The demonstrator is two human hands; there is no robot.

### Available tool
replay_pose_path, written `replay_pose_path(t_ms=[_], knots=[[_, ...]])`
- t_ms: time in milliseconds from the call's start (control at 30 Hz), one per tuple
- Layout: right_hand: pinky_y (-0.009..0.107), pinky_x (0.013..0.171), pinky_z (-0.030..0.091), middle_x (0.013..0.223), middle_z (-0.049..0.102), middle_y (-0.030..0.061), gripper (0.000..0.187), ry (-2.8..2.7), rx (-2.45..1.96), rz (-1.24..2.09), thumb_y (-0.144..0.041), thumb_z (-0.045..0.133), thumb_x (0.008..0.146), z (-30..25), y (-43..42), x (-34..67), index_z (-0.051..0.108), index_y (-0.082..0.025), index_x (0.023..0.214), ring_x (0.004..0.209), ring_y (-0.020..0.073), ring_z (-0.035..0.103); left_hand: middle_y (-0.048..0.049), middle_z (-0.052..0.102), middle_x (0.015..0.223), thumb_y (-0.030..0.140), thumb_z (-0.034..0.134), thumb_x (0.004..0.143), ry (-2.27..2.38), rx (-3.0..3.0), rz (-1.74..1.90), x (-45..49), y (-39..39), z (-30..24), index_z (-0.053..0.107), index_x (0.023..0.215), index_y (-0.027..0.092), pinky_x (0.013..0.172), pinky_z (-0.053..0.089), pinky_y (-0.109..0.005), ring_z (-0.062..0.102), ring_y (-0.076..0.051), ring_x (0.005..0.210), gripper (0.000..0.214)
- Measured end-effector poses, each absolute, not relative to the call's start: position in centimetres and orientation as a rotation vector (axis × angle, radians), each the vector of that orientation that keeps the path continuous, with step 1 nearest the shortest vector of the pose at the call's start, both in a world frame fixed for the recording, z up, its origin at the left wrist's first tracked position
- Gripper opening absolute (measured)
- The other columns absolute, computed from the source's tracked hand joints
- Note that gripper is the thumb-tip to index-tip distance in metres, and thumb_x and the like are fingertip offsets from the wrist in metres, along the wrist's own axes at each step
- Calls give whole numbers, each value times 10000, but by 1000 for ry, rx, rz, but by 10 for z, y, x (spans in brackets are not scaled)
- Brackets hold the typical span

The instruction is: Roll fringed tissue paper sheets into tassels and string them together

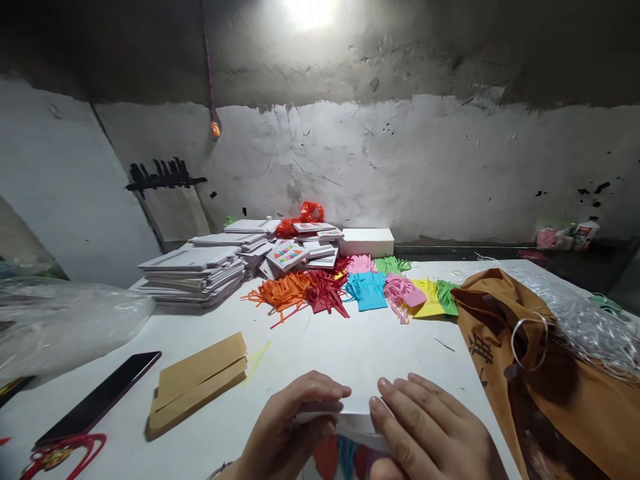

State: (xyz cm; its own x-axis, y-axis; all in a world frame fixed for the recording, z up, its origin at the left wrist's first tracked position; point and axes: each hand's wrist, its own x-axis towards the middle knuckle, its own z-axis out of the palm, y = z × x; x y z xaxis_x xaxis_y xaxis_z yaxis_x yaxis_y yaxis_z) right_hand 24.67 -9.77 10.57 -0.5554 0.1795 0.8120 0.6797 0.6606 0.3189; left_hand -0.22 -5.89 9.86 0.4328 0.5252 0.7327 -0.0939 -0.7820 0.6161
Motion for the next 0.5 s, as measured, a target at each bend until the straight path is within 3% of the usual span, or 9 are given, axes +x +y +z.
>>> replay_pose_path(t_ms=[133,233,400,500], knots=[[177,811,613,1056,771,101,289,-2130,-838,-414,-277,483,1053,118,-102,238,725,-156,1156,944,146,750,-106,735,1074,225,569,1021,308,2115,1377,-3,-56,98,636,1230,257,828,590,-275,717,-199,987,222],[141,778,597,1028,754,91,255,-2222,-877,-257,-239,501,1046,126,-105,240,702,-163,1184,926,121,740,-101,729,1071,226,557,1025,321,2100,1367,-3,-57,96,623,1267,266,787,587,-263,713,-187,942,254],[297,873,617,1001,792,51,264,-2234,-783,-575,-207,468,1046,143,-105,242,721,-195,1120,884,175,762,-93,712,1046,184,545,1016,396,2115,1349,-3,-60,89,598,1297,255,765,579,-269,693,-181,883,295],[240,742,617,908,800,28,373,-2302,-737,-601,-188,383,1060,160,-104,230,754,-211,1028,711,148,753,-120,679,1177,154,520,1020,326,2133,1335,-7,-61,83,467,1430,300,848,589,-302,694,-210,1008,439]])
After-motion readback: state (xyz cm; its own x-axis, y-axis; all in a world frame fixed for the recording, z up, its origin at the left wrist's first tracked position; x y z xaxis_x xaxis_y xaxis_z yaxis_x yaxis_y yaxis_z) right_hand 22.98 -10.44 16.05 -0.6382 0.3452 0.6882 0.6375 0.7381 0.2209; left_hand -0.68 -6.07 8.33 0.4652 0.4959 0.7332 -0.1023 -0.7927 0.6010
